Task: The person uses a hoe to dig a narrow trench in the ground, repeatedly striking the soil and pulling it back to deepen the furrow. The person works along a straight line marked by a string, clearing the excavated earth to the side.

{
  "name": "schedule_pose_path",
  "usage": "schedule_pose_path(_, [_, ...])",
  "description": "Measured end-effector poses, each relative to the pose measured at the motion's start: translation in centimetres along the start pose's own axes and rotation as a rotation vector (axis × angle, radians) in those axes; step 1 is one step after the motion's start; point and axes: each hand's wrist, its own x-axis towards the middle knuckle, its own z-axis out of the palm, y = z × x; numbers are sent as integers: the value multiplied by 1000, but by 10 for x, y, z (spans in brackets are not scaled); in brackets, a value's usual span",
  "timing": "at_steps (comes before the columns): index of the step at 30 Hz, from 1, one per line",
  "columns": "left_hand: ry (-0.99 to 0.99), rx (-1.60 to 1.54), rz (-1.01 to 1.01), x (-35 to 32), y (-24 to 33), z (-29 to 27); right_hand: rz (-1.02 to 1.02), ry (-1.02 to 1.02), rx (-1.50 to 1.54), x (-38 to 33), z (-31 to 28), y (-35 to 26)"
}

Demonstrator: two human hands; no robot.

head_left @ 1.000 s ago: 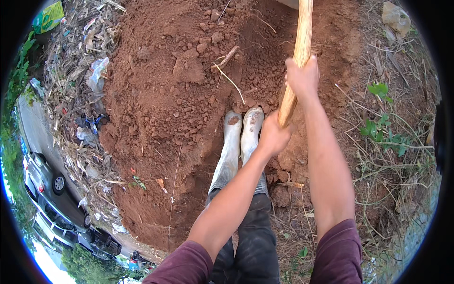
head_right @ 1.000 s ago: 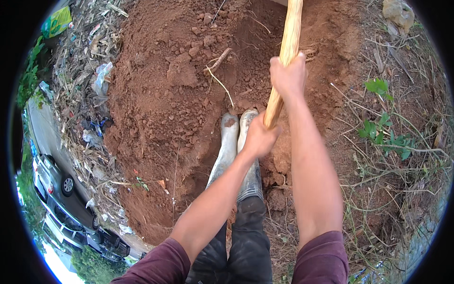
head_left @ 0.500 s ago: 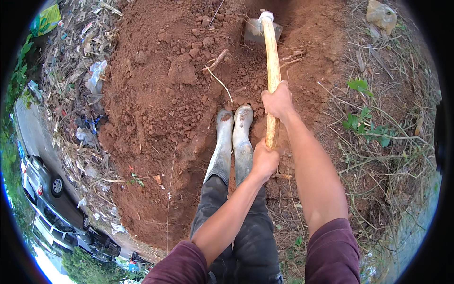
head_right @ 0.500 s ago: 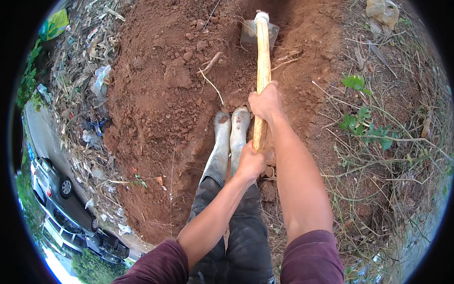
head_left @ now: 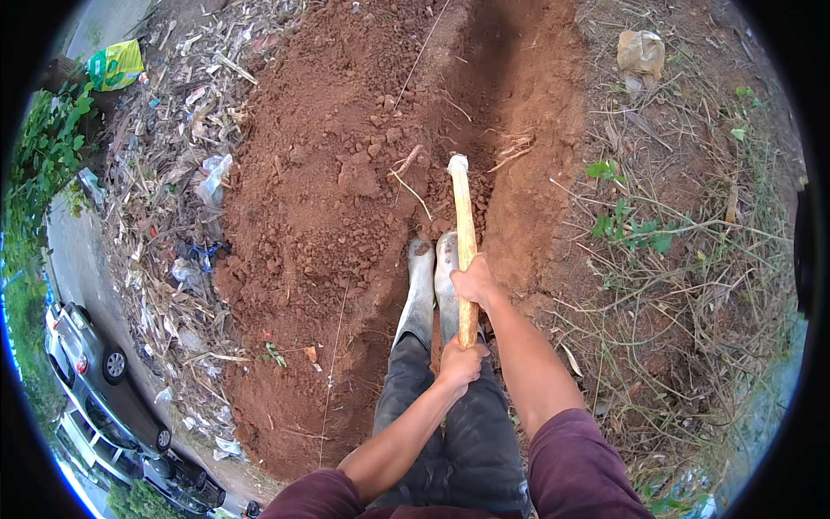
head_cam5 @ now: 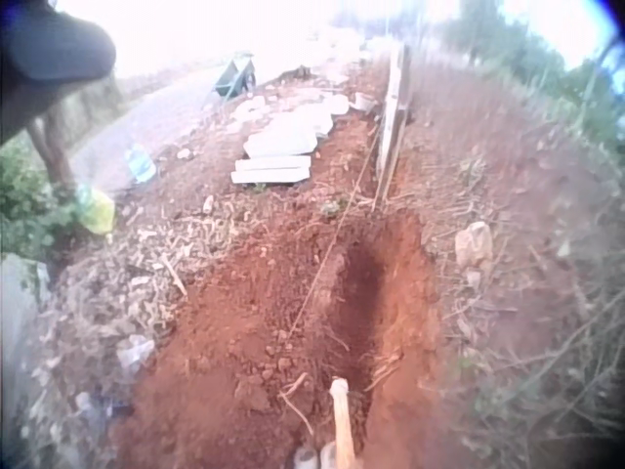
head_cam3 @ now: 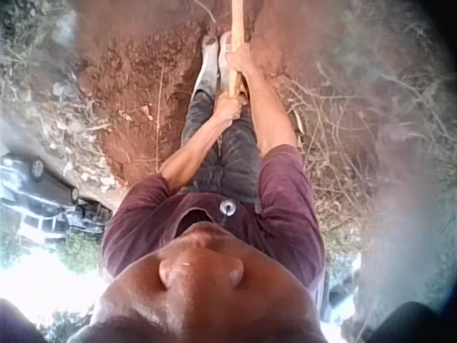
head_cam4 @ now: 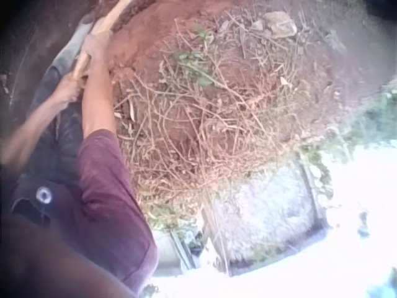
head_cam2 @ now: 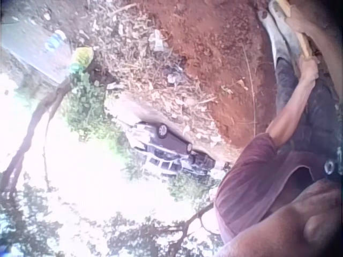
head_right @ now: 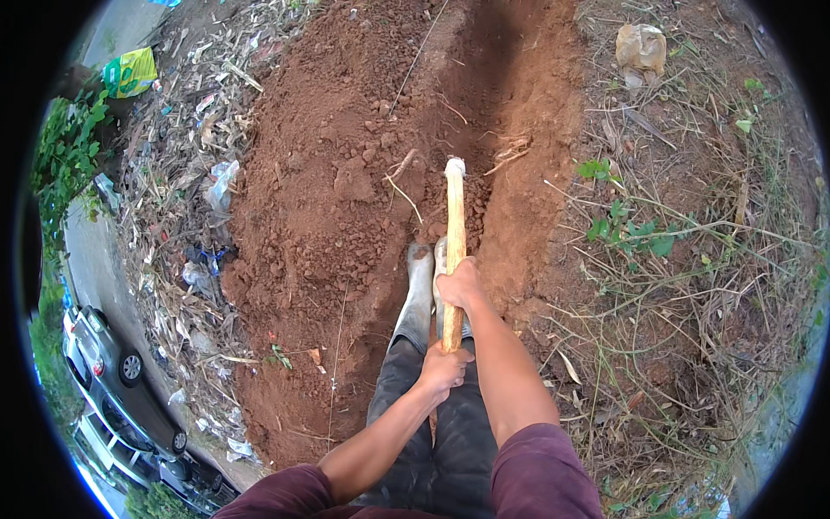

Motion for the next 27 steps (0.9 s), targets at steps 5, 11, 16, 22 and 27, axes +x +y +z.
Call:
schedule_pose_path(5, [-239, -80, -6, 13, 52, 34, -6, -115, 204, 33, -35, -18])
schedule_pose_path(11, [-210, 57, 157, 5, 65, 41, -29, -77, 262, 24, -53, -36])
schedule_pose_path(16, [-344, 12, 134, -66, 90, -38, -60, 13, 551, -59, -10, -69])
schedule_pose_path(22, [-226, 357, 94, -202, 65, -196, -85, -241, 1029, -138, 71, -87])
schedule_pose_path(27, [110, 757, 103, -219, -80, -357, -10, -162, 806, -192, 236, -50])
